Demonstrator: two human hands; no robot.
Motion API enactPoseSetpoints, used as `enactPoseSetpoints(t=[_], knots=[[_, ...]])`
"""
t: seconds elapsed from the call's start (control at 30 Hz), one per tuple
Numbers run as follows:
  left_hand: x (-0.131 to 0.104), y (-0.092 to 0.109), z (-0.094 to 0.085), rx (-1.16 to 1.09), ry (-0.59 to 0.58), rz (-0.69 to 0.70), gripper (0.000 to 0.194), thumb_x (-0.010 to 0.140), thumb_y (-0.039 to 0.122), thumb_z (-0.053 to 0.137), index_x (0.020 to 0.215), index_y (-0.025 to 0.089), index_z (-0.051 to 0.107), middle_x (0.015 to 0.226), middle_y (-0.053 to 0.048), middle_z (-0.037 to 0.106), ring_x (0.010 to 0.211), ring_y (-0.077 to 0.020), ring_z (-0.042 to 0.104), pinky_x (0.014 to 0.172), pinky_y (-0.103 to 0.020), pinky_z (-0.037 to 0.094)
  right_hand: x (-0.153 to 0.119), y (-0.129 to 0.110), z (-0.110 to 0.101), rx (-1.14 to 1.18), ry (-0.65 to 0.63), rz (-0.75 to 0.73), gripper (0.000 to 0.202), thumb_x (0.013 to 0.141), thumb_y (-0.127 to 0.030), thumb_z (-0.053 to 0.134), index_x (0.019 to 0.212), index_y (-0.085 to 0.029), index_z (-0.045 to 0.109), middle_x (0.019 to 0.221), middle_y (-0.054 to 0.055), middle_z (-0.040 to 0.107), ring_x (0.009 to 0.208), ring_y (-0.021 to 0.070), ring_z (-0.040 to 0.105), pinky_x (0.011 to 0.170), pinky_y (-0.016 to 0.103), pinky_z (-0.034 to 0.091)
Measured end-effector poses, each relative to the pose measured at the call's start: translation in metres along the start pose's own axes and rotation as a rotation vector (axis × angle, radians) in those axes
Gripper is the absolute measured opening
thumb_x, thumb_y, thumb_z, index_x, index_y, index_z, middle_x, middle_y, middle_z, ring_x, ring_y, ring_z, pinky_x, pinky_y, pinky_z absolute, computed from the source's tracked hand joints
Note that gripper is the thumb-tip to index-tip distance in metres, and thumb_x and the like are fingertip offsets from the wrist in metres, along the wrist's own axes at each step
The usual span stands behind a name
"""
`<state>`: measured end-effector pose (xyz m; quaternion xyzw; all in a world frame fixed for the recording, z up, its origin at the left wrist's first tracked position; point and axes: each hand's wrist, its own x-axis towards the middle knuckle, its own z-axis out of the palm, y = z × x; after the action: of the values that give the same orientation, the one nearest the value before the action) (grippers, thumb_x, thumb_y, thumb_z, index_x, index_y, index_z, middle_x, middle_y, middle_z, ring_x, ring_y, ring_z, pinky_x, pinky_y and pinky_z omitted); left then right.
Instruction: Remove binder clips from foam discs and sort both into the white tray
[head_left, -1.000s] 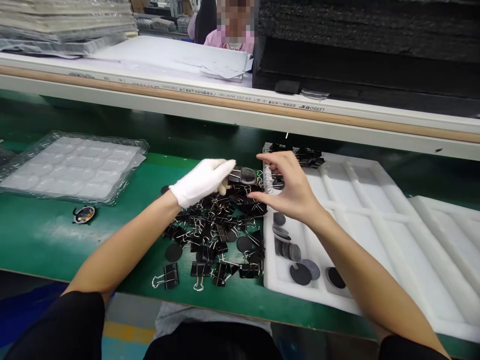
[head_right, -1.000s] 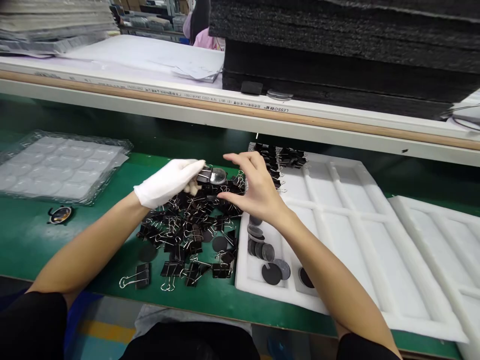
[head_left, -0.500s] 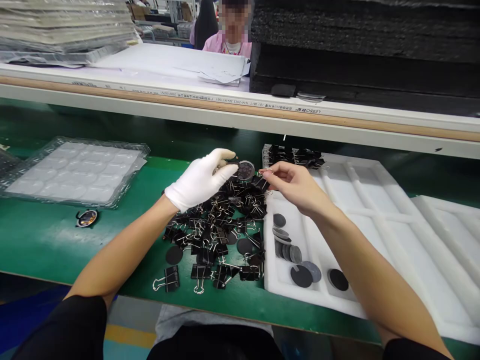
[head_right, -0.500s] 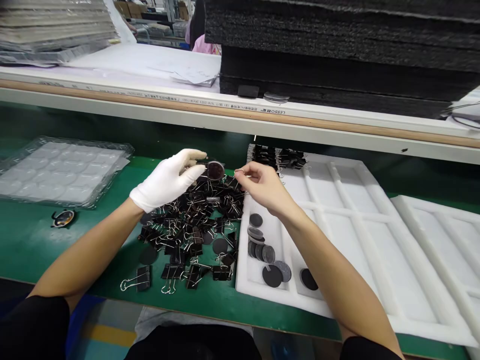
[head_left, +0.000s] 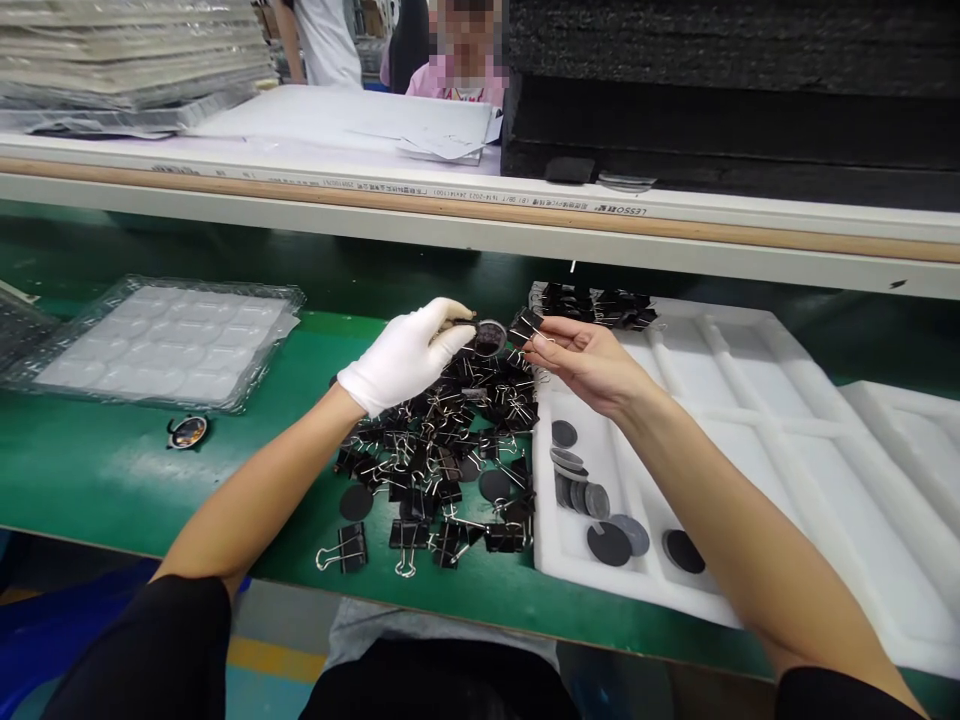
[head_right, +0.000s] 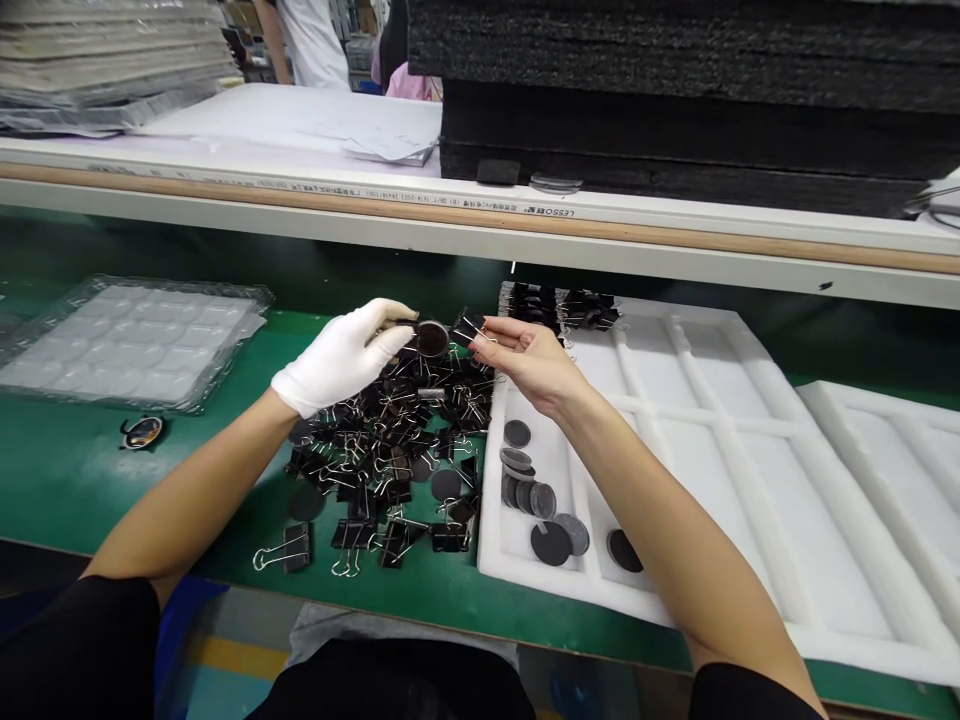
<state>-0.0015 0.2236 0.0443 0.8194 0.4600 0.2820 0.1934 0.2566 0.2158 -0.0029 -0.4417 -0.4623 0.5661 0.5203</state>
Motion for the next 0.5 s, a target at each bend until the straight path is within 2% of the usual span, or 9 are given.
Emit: enactPoseSetpoints(t=[0.2,0.37,0.5], knots=[[0.002,-0.007,0.003,0.032,0.016,0.039,0.036,0.103,0.043,0.051,0.126,0.020,0.065,0.115,-0.004,0.077,0.103,-0.0190,0.071,0.091,-0.030,0.052,0.008,0.013,-0.006,-0.172,-0.009,-0.049,0.068,0.045,-0.039,0.105,0.104,-0.016,0.079,0.100,0.009,0.076,0.098,0.0233,0.072,0.106,0.048,0.057],[0.005,-0.012,0.004,0.057,0.006,0.032,0.037,0.102,0.043,0.050,0.127,0.019,0.064,0.115,-0.005,0.077,0.103,-0.0201,0.071,0.090,-0.031,0.051,0.014,0.026,-0.006,-0.185,0.031,-0.024,0.066,0.038,-0.039,0.105,0.092,-0.015,0.078,0.087,0.007,0.074,0.088,0.0218,0.071,0.092,0.043,0.062],[0.006,-0.015,0.004,0.031,0.016,0.024,0.038,0.102,0.044,0.051,0.127,0.019,0.064,0.116,-0.005,0.076,0.103,-0.0202,0.071,0.090,-0.031,0.050,0.015,0.028,-0.004,-0.160,0.033,-0.026,0.064,0.036,-0.037,0.106,0.090,-0.015,0.078,0.085,0.006,0.073,0.082,0.0196,0.070,0.088,0.041,0.062]])
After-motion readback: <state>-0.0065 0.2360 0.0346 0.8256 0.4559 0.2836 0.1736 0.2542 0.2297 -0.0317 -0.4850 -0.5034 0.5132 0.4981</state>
